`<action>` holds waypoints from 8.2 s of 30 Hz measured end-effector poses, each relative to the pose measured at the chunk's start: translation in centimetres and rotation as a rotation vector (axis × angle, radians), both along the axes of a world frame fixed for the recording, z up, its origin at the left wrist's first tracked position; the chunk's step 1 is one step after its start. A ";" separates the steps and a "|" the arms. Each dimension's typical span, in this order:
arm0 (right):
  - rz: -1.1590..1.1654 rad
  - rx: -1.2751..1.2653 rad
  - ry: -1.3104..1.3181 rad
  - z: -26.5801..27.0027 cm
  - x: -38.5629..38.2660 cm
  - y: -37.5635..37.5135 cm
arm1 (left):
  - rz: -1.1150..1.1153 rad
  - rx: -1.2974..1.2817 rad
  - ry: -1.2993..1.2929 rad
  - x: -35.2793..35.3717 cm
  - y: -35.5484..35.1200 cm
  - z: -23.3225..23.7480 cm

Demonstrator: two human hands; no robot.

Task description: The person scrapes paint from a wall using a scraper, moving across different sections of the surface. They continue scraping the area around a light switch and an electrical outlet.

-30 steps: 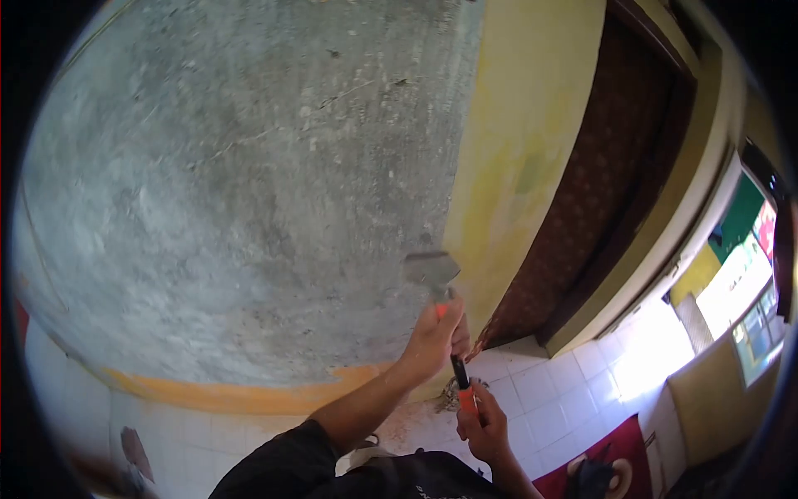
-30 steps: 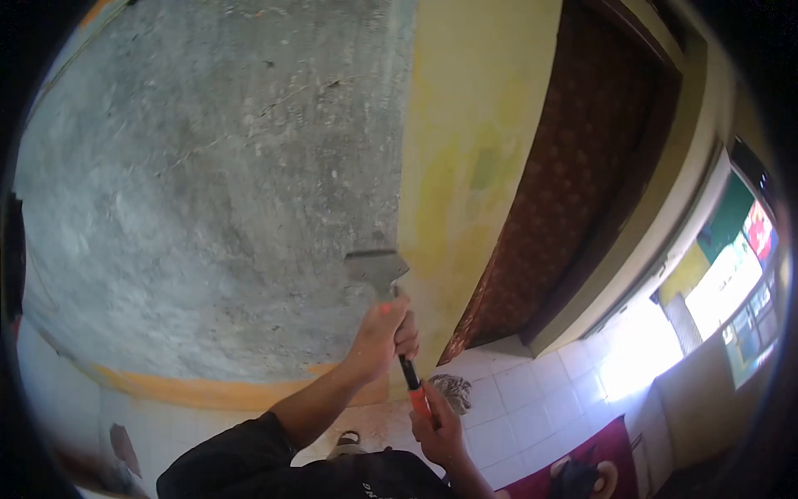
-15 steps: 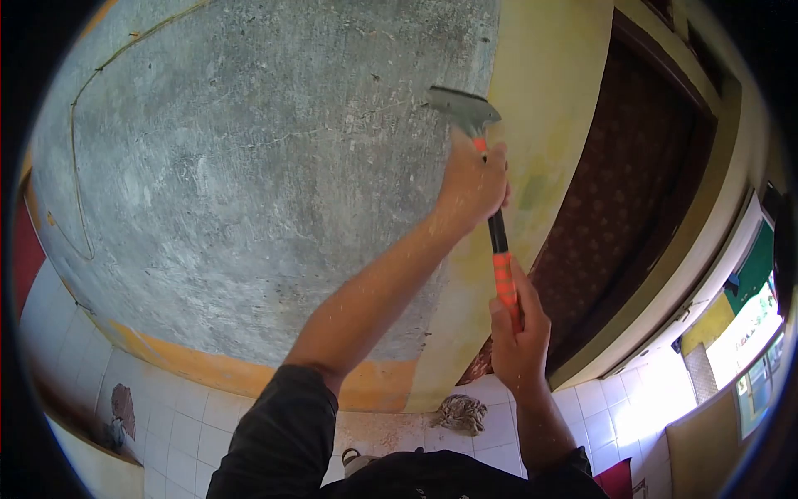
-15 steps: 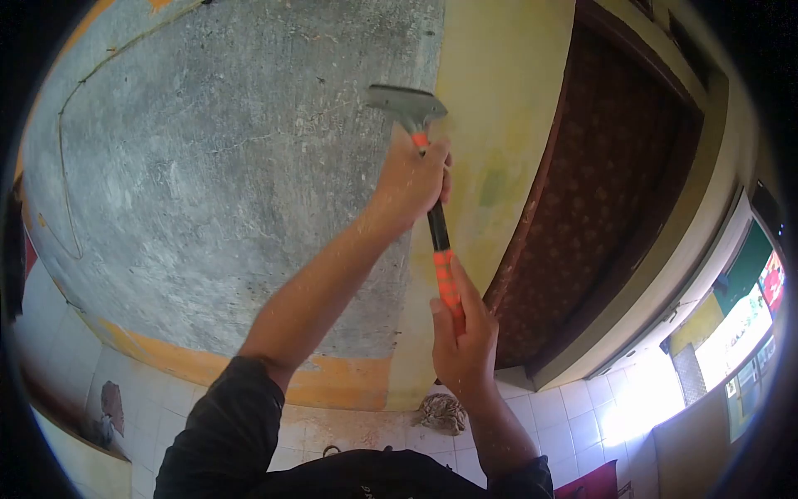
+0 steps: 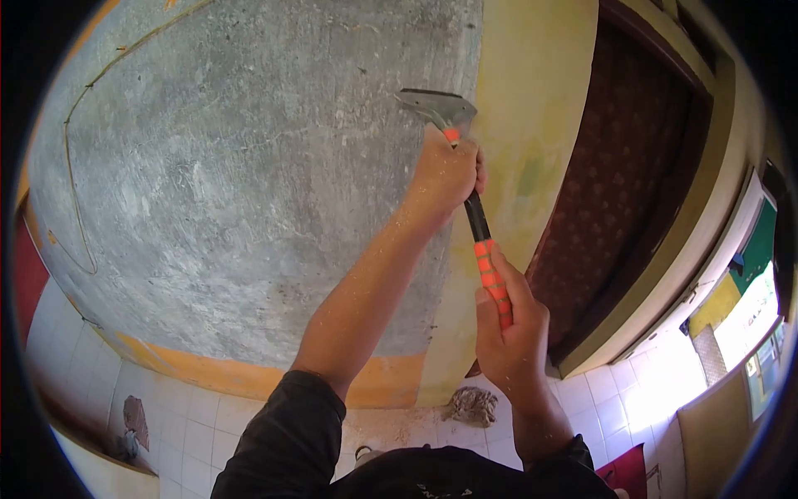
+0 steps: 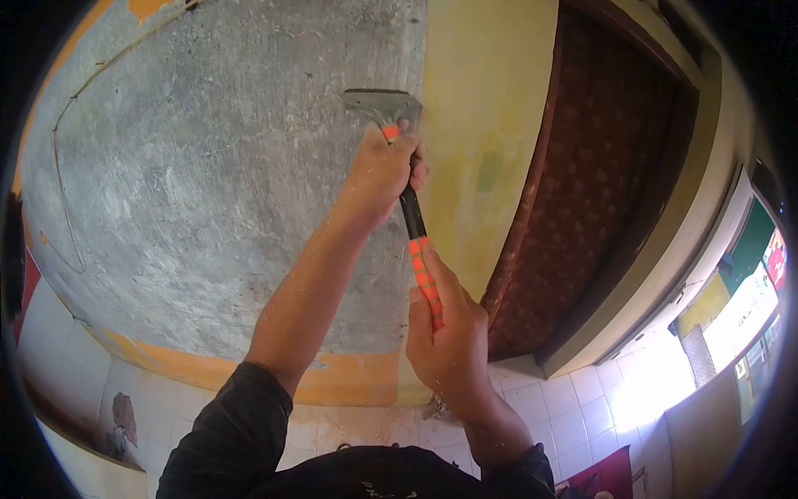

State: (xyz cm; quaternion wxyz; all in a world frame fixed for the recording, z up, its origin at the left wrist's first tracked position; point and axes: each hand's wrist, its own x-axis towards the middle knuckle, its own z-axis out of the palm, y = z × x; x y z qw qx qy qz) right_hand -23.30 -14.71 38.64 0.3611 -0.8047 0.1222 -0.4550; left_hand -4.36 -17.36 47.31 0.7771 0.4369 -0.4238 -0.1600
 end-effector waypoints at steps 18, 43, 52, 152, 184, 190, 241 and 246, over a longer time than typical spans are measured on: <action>-0.041 -0.016 -0.017 0.8 -0.2 -0.5 | 0.064 -0.076 0.023 -1.0 -0.9 0.7; 0.021 -0.023 -0.021 3.6 -2.1 -1.4 | 0.149 -0.057 0.041 -1.4 -1.9 1.9; 0.065 -0.032 -0.105 2.5 -0.9 -2.4 | 0.199 -0.103 -0.017 -0.6 -2.8 2.0; -0.504 -0.687 -0.192 10.4 6.7 4.9 | -0.079 -0.111 -0.189 7.6 6.9 13.4; -0.627 -0.419 -0.110 17.1 10.0 13.1 | -0.240 -0.087 -0.258 10.1 9.1 19.0; -0.574 -0.371 -0.063 17.0 8.8 13.4 | -0.218 -0.134 -0.140 9.5 8.7 17.5; -0.294 -0.612 -0.033 17.7 3.0 3.5 | -0.037 -0.146 -0.165 5.6 4.2 18.2; -0.264 -0.621 -0.031 17.8 2.2 3.2 | 0.043 -0.123 -0.021 5.2 3.9 17.9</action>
